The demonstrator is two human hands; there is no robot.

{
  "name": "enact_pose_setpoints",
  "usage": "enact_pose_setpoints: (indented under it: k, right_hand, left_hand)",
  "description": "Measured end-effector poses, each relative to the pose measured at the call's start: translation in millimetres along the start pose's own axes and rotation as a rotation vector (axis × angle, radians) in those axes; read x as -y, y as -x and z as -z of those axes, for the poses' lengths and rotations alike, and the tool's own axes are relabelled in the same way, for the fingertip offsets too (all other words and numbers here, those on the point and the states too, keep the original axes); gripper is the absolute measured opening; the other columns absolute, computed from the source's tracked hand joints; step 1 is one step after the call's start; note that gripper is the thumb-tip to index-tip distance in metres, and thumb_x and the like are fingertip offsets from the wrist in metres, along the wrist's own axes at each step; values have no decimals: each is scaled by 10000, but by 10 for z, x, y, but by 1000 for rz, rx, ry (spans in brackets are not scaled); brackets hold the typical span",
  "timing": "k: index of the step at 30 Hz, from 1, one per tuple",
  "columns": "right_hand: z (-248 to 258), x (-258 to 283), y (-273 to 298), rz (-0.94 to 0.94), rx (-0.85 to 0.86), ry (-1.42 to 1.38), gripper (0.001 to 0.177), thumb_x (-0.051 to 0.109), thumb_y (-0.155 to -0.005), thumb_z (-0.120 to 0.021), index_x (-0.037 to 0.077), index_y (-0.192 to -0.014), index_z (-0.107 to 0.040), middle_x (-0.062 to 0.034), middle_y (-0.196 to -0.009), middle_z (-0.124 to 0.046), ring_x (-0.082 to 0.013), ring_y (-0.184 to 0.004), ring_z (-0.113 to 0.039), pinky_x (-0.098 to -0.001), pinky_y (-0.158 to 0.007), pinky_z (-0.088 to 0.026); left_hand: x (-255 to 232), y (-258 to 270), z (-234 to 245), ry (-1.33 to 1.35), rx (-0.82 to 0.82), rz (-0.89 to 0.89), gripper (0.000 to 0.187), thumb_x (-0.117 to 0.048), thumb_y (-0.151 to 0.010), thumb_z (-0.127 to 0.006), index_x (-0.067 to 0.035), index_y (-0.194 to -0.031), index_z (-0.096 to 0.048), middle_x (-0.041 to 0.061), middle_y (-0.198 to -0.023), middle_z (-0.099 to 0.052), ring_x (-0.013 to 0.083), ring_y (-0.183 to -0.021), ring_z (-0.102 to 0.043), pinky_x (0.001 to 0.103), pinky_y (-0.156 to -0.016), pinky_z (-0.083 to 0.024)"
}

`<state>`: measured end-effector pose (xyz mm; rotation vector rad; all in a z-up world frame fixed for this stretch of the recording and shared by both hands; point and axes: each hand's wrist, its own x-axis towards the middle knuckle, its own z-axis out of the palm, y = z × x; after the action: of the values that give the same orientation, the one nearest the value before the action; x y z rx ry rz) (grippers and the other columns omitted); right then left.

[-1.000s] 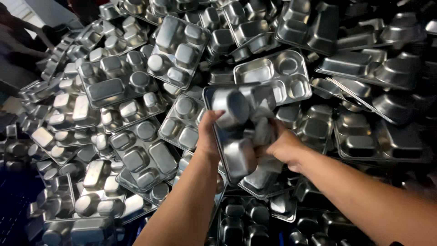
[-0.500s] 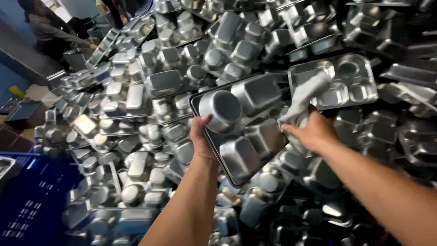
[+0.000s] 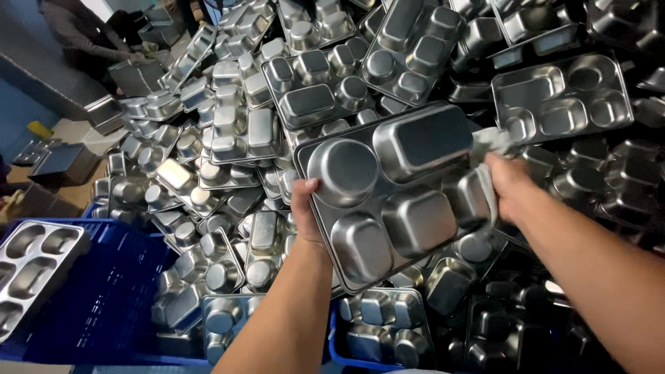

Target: The person wipes multiple stainless steel compartment trays with a white cloth, picking each tray from a large pile, wiping both sides, and placing them into a blue crate. Another person is visible in the background performing similar actions.

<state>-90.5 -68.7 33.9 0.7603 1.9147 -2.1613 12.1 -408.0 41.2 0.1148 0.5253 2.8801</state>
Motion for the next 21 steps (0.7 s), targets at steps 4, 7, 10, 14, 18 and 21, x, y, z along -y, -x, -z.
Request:
enact_pose_setpoints:
  k: [4,7,10,14,18,21]
  right_hand:
    - [-170,310,249,104,84,-442,448,456,-852,-561,153,-1159,-681,-72,-1135,-741,-278,-1095,-700,-512,-997,-538]
    - [-515,191,670,172,364,-575,469,508,-905,-566,160,-1203,-664,-65,-1252,-672,-280,-1150,-659,-499,-1080,-496]
    - [-738,-36,1101,28,289,-343,546,593,-915,-519,152,-1198,-673,-76,-1165,-674,-269,-1075,-636,-483,-1006,-478]
    - [-678,96,919,283,80,66,442,485,-966,-517,227,-1320,-572,-46,-1227,-680,-255,-1147,-658,-510,-986,-505]
    - [-444,293,629,-52,191,-107,495,559,-991,-460,150,-1170,-674,-65,-1127,-733,-249,-1064,-680,-481,-977,-532]
    - [-428,154,604,-50,264,70,491,533,-1050,-443,112,-1141,-680,-130,-1071,-708,-276,-995,-671,-503,-952,-521]
  left_hand:
    - [251,54,-200,-235,37,79,778,-443,-673,-687,-18,-1319,-610,188,-1149,-693,343,-1007,-689,486,-836,-576]
    - [473,56,-332,-293,141,229,756,-369,-655,-693,-29,-1323,-597,170,-1153,-683,327,-1026,-676,476,-874,-575]
    - [499,30,-361,-460,256,222,738,-325,-704,-694,19,-1349,-599,199,-1169,-678,332,-1046,-659,444,-914,-552]
    - [401,176,-332,-532,312,168,719,-272,-718,-701,12,-1366,-574,168,-1192,-654,306,-1068,-639,436,-950,-545]
    - [1,356,-273,-438,253,263,720,-345,-672,-693,35,-1277,-613,204,-1115,-690,340,-971,-695,469,-835,-583]
    - [-435,429,-163,-216,121,42,709,-382,-685,-680,6,-1275,-626,190,-1137,-709,336,-1016,-696,468,-911,-567]
